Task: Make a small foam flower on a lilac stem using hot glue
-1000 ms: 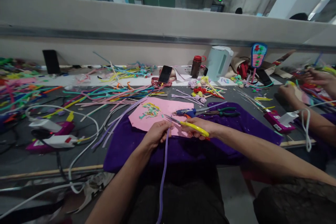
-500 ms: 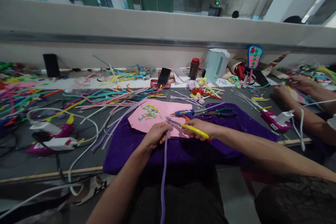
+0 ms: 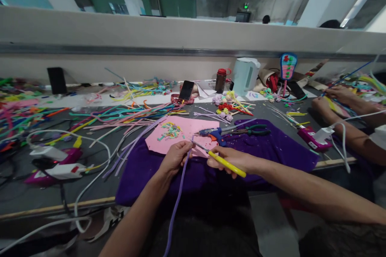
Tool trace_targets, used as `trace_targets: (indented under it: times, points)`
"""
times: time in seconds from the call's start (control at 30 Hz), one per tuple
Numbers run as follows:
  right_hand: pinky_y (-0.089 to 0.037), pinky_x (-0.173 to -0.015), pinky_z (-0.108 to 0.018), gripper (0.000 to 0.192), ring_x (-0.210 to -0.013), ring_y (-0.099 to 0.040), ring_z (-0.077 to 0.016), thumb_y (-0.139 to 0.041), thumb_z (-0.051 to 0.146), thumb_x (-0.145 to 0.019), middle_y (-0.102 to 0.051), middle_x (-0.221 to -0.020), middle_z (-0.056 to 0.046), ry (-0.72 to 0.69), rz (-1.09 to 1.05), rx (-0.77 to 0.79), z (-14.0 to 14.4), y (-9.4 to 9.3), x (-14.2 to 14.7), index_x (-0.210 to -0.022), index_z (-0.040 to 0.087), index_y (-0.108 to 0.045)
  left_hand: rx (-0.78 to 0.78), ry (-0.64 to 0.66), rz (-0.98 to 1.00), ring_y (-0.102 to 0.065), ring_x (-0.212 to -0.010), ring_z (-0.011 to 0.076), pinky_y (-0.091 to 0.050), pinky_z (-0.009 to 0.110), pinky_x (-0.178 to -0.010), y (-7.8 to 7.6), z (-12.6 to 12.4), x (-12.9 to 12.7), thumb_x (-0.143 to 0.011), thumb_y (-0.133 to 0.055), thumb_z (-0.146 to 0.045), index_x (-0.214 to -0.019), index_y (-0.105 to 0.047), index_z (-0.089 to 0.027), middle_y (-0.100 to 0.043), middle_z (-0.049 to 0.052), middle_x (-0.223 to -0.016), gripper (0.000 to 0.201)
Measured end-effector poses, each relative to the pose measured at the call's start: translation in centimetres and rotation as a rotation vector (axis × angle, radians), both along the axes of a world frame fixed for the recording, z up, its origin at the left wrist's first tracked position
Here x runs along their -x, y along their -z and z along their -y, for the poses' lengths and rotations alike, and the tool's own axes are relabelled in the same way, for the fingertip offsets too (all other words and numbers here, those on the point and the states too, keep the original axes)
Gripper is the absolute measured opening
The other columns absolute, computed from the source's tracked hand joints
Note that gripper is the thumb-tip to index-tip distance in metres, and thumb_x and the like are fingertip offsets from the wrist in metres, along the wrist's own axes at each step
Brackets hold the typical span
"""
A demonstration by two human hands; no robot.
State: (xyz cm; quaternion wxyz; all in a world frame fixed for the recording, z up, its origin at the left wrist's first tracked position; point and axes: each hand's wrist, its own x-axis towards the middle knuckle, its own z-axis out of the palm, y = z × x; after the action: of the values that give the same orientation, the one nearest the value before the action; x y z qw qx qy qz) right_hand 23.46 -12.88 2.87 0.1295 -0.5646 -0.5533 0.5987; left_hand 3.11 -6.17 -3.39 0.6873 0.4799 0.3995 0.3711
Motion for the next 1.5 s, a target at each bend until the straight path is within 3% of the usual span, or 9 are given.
trace_targets:
  times: [0.17, 0.3, 0.53, 0.7, 0.93, 1.17, 1.33, 1.5]
  points:
    - [-0.035, -0.033, -0.011, 0.033, -0.038, -0.04, -0.0014, -0.053, 0.036, -0.075, -0.044, -0.062, 0.006, 0.01, -0.047, -0.001, -0.4, 0.3, 1.1, -0.105, 0.023, -0.046, 0.02, 0.011, -0.041, -0.03, -0.025, 0.0023, -0.016, 0.015, -0.027, 0.1, 0.1, 0.0, -0.068, -0.059, -0.041, -0.078, -0.055, -0.012, -0.052, -0.004, -0.044, 0.03]
    - [-0.031, -0.03, -0.013, 0.035, -0.036, -0.038, -0.0018, -0.054, 0.043, -0.074, -0.046, -0.062, 0.006, 0.036, -0.048, 0.032, -0.8, 0.2, 1.5, -0.103, 0.023, -0.047, 0.04, 0.017, -0.064, -0.03, -0.025, 0.0024, -0.016, 0.015, -0.027, 0.1, 0.1, 0.0, -0.069, -0.057, -0.041, -0.075, -0.053, -0.013, -0.053, -0.004, -0.043, 0.029]
    - [-0.019, -0.027, -0.011, 0.034, -0.03, -0.031, -0.0005, -0.051, 0.049, -0.076, -0.047, -0.058, 0.006, 0.094, -0.052, 0.154, -2.7, 0.8, 0.8, -0.098, 0.024, -0.048, 0.021, 0.151, -0.128, -0.038, -0.028, 0.0038, -0.021, 0.015, -0.026, 0.3, -0.1, -0.1, -0.069, -0.054, -0.037, -0.065, -0.053, -0.013, -0.059, 0.002, -0.051, 0.025]
    - [-0.021, -0.026, -0.012, 0.037, -0.03, -0.032, -0.0006, -0.058, 0.053, -0.069, -0.047, -0.056, 0.006, 0.033, -0.004, 0.106, -3.9, 1.7, 0.3, -0.084, 0.02, -0.05, 0.008, 0.153, -0.179, -0.038, -0.027, 0.0044, -0.023, 0.016, -0.027, 0.8, -0.4, -0.1, -0.07, -0.052, -0.034, -0.063, -0.056, -0.012, -0.059, 0.002, -0.049, 0.024]
    - [-0.021, -0.025, -0.012, 0.036, -0.03, -0.034, -0.0013, -0.058, 0.053, -0.069, -0.048, -0.054, 0.005, 0.036, -0.006, 0.101, -3.8, 1.8, -0.1, -0.081, 0.019, -0.051, -0.023, 0.171, -0.19, -0.037, -0.026, 0.0042, -0.021, 0.017, -0.026, 0.9, -0.4, -0.1, -0.07, -0.051, -0.033, -0.061, -0.055, -0.012, -0.058, 0.002, -0.049, 0.024]
    - [-0.024, -0.027, -0.011, 0.035, -0.032, -0.034, -0.0011, -0.055, 0.051, -0.073, -0.047, -0.057, 0.006, 0.053, -0.017, 0.073, -2.9, 0.9, -0.7, -0.092, 0.022, -0.049, -0.016, 0.108, -0.174, -0.038, -0.027, 0.004, -0.021, 0.016, -0.026, 0.3, 0.0, -0.2, -0.07, -0.051, -0.031, -0.065, -0.053, -0.013, -0.057, 0.0, -0.047, 0.019]
    - [-0.041, -0.035, -0.014, 0.042, -0.041, -0.044, -0.0029, -0.053, 0.055, -0.073, -0.049, -0.066, 0.005, 0.056, -0.075, -0.028, -0.5, -0.2, -1.0, -0.097, 0.023, -0.044, 0.015, 0.017, -0.042, -0.037, -0.028, 0.0035, -0.021, 0.015, -0.027, -0.3, 0.1, -0.1, -0.07, -0.055, -0.036, -0.078, -0.053, -0.013, -0.057, -0.002, -0.049, 0.025]
    - [-0.042, -0.037, -0.014, 0.038, -0.043, -0.044, -0.003, -0.056, 0.047, -0.073, -0.044, -0.064, 0.005, -0.018, -0.008, -0.044, 0.4, 0.1, -0.2, -0.101, 0.022, -0.046, 0.01, 0.047, -0.022, -0.036, -0.028, 0.003, -0.021, 0.015, -0.028, -0.5, 0.1, -0.1, -0.069, -0.057, -0.041, -0.083, -0.053, -0.013, -0.057, -0.002, -0.051, 0.032]
